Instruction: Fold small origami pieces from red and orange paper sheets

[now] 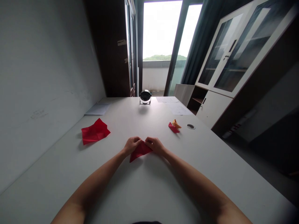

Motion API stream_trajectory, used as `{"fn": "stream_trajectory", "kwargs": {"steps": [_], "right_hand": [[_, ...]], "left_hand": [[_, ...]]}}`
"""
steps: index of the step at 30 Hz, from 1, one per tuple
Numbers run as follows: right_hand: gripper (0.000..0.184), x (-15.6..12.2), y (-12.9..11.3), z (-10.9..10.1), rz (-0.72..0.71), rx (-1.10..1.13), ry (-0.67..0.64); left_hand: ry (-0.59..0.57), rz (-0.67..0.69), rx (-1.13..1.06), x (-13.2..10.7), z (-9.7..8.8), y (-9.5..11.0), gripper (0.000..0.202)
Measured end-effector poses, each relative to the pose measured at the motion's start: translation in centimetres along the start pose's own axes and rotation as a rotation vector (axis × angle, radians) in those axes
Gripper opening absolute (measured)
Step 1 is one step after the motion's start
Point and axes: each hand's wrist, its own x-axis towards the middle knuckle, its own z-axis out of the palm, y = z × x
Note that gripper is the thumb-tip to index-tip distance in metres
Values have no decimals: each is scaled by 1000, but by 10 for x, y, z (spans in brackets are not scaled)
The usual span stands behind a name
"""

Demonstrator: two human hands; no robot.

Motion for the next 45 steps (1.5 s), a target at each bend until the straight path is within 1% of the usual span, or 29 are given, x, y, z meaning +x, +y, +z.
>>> {"fn": "stream_trajectory", "kwargs": {"steps": [3, 7, 14, 19, 28, 31, 37, 39, 43, 45], "right_hand": [[24, 0, 2, 0, -5, 0, -2], [25, 1, 6, -1, 8, 4, 2], [29, 5, 18, -4, 82, 61, 66], [33, 7, 23, -6, 96, 127, 148], [44, 8, 27, -13, 120, 126, 318], [45, 8, 29, -14, 124, 143, 335], [46, 8, 30, -14, 134, 157, 337], [44, 8, 30, -14, 122, 179, 342], [39, 10, 30, -12, 117, 276, 340], [37, 10, 29, -11, 130, 299, 315]], "left_hand": [[7, 8, 22, 1, 2, -3, 30], [-1, 8, 2, 2, -1, -5, 31], [150, -65, -176, 6, -15, -7, 36], [200, -91, -261, 8, -20, -11, 38], [187, -108, -274, 11, -20, -16, 40], [143, -131, -261, 11, -22, -17, 41], [-9, -125, -252, 11, -20, -15, 40], [-1, -121, -247, 11, -19, -16, 40], [85, -124, -269, 14, -19, -21, 41], [117, -131, -292, 15, -21, -23, 40]]}}
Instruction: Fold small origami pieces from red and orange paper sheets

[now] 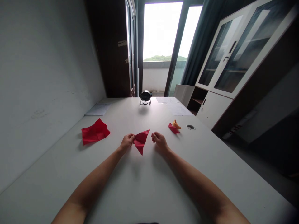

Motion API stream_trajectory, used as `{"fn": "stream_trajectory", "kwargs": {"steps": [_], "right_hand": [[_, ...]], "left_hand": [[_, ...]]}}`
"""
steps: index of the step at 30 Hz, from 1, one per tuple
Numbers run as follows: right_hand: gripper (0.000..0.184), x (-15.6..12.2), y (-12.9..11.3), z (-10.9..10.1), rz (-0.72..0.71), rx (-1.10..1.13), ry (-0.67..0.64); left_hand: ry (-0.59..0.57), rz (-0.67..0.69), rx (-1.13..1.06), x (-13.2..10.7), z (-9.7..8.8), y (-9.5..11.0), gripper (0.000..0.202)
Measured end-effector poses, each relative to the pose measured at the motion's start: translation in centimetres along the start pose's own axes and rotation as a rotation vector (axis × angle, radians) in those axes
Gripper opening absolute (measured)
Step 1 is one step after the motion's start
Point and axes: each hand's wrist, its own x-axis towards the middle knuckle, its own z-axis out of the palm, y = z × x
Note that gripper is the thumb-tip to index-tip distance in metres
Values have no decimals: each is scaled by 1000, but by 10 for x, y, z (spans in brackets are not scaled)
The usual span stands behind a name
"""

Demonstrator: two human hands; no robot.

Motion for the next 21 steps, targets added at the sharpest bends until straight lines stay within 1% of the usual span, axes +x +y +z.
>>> {"fn": "stream_trajectory", "kwargs": {"steps": [2, 4, 8, 9, 11, 13, 15, 18, 21], "right_hand": [[34, -2, -2, 2, 4, -41, -45], [30, -6, -6, 5, -25, -128, -126], [27, -18, -23, 14, -181, -292, -340], [26, -20, -27, 16, -218, -331, -379], [25, -24, -35, 18, -246, -404, -437], [29, -24, -38, 17, -239, -428, -426], [34, -22, -37, 15, -211, -410, -345], [41, -16, -28, 11, -151, -322, -208], [42, -12, -19, 9, -110, -218, -145]], "left_hand": [[15, -8, -28, 1, -2, 1, 39], [19, -10, -72, 1, -3, 2, 38], [10, -30, -147, 1, -2, 4, 40], [13, -33, -157, 1, -1, 4, 41], [23, -28, -157, 0, 2, 4, 40], [19, -18, -131, -2, 6, 5, 39], [-15, -9, -96, -4, 10, 7, 39], [-104, -6, -50, -8, 13, 8, 41], [-182, -17, -2, -11, 13, 10, 44]]}}
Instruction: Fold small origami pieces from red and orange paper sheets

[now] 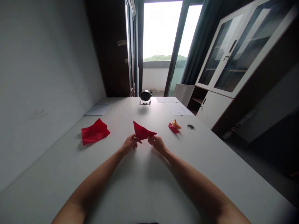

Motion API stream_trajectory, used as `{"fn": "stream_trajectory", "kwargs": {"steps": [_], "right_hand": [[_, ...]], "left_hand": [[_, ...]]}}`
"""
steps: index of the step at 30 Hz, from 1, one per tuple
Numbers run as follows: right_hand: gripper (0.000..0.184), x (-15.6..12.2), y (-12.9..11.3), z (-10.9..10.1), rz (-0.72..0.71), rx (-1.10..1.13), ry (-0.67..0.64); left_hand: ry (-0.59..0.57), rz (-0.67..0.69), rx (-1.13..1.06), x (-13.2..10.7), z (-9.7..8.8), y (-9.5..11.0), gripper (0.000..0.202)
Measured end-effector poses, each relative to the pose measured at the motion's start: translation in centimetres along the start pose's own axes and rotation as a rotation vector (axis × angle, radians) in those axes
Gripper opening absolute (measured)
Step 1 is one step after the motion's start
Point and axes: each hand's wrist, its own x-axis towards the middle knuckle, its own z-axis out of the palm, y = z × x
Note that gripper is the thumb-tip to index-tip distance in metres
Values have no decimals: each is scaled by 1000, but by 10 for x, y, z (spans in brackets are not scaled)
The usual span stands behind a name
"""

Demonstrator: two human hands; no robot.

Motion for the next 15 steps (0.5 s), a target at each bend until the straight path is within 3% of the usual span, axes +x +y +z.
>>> {"fn": "stream_trajectory", "kwargs": {"steps": [9, 15], "right_hand": [[28, -1, 5, 7, -4, 105, -100], [43, -1, 4, 6, 33, 135, -57]], "left_hand": [[-135, -4, 83, -3, 4, 1, 42], [-145, 11, 127, -2, 6, 0, 34]]}}
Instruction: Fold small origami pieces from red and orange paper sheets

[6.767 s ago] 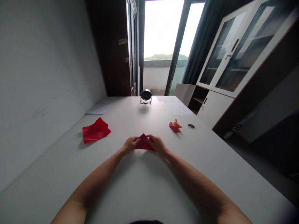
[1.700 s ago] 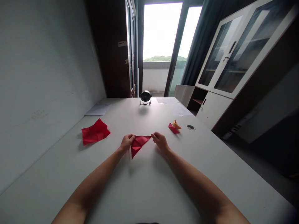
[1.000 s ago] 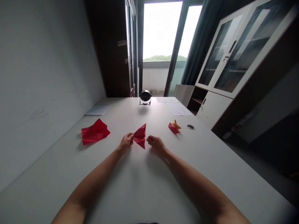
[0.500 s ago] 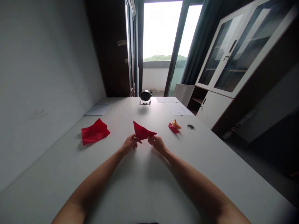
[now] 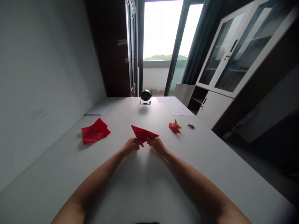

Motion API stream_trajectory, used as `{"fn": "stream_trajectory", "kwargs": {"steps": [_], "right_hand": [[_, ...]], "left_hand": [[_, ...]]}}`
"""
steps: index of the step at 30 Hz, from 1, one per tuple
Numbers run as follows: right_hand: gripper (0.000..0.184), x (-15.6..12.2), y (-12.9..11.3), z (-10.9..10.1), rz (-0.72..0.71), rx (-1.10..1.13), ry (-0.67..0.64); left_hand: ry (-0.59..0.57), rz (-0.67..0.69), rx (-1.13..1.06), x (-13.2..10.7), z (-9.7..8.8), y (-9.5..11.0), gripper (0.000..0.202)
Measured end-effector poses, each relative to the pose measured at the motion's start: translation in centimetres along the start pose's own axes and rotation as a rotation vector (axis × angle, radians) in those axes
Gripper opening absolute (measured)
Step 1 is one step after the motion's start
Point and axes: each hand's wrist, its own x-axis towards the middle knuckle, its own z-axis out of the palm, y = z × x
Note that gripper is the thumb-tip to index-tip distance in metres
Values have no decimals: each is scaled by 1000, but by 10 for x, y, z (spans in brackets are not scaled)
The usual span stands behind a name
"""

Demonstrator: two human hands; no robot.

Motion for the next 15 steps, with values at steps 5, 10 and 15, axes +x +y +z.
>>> {"fn": "stream_trajectory", "kwargs": {"steps": [5, 10, 15], "right_hand": [[52, 0, -1, -4, 27, 13, 102], [56, 2, 2, -8, 62, 3, 203], [59, 4, 4, -11, 40, 15, 293]], "left_hand": [[11, 7, -1, 0, 0, -1, 33], [35, 14, -8, 2, -3, -6, 33], [60, 20, -11, 4, -5, -10, 33]]}}
